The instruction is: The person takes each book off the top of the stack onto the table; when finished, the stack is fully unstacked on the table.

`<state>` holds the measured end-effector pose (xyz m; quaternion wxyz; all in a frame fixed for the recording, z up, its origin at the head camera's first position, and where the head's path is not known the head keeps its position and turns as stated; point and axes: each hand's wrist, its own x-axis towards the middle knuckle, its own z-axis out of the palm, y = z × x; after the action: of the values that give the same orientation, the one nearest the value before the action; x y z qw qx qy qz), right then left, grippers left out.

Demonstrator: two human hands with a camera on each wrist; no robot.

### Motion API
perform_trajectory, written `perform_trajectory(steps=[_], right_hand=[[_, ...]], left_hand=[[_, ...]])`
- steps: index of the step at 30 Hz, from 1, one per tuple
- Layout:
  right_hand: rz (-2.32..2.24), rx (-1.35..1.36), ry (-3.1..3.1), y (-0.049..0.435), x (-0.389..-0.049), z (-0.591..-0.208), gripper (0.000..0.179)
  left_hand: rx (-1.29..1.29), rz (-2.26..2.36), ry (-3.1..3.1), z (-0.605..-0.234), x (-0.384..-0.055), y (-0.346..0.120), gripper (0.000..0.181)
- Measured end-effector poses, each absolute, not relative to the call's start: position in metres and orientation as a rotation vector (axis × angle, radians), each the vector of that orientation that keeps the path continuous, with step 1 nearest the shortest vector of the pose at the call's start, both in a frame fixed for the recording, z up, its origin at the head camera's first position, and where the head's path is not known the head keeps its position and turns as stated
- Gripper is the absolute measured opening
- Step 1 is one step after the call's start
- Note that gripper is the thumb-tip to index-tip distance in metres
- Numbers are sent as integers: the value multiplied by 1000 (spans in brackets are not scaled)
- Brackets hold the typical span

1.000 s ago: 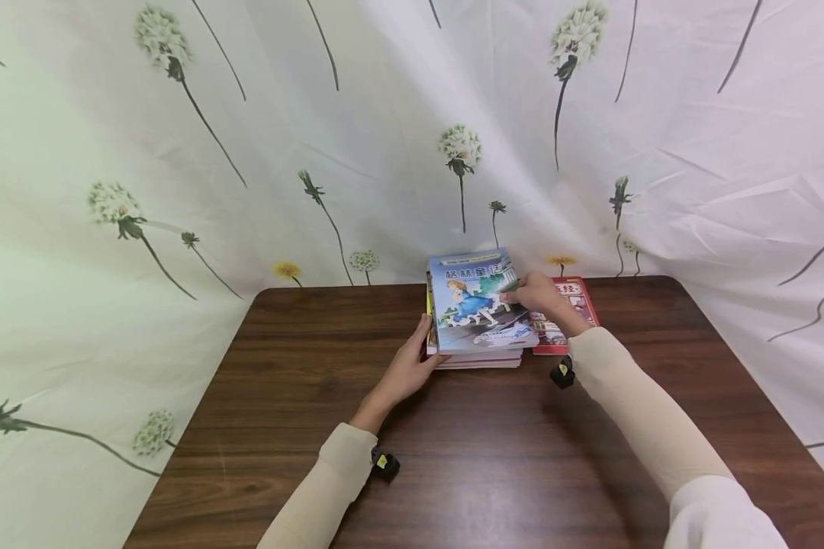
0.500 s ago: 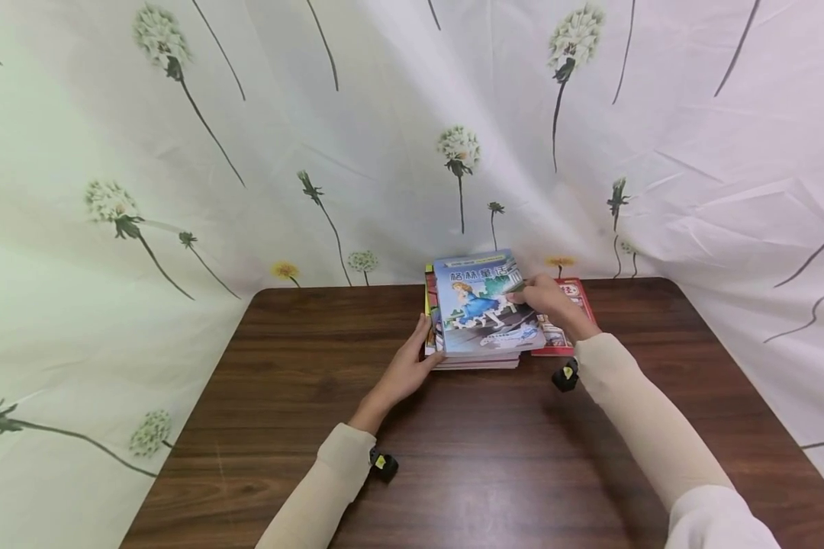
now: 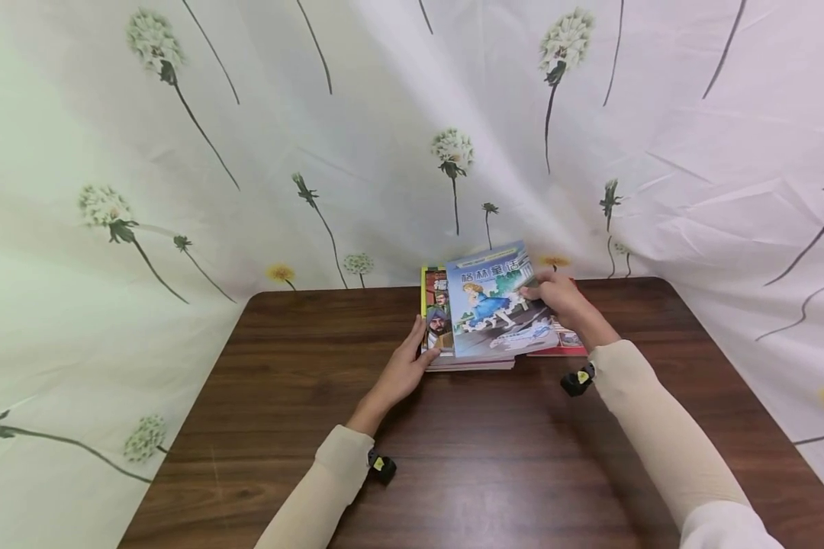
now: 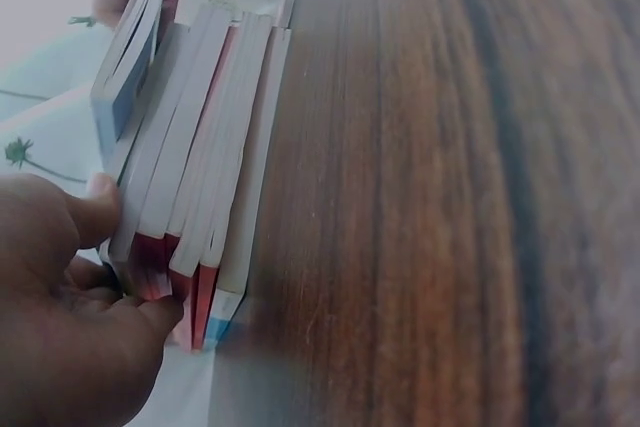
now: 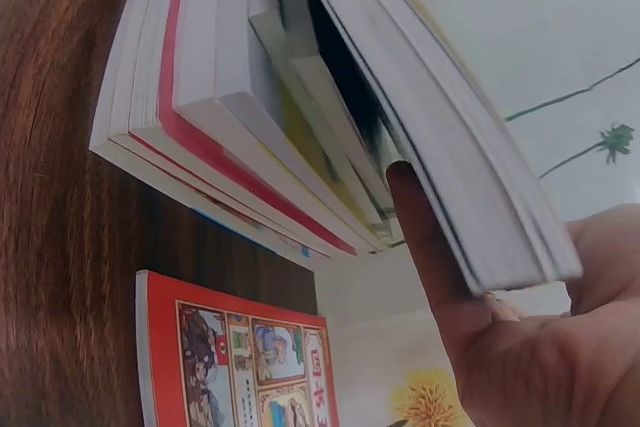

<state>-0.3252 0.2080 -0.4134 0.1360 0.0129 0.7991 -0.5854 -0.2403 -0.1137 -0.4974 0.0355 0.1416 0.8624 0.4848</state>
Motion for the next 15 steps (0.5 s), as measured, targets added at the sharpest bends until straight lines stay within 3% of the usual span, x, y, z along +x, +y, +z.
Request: perform_trajectory(steps=[9,15], right_hand=[[-1753,67,2327,225,-314,-408,67],[-1789,58,2319,238,-304,-403,61]], left_hand=[[435,1500,2665,-497,-241,-115,76],[429,1490,2671,-496,-241,-114,75]])
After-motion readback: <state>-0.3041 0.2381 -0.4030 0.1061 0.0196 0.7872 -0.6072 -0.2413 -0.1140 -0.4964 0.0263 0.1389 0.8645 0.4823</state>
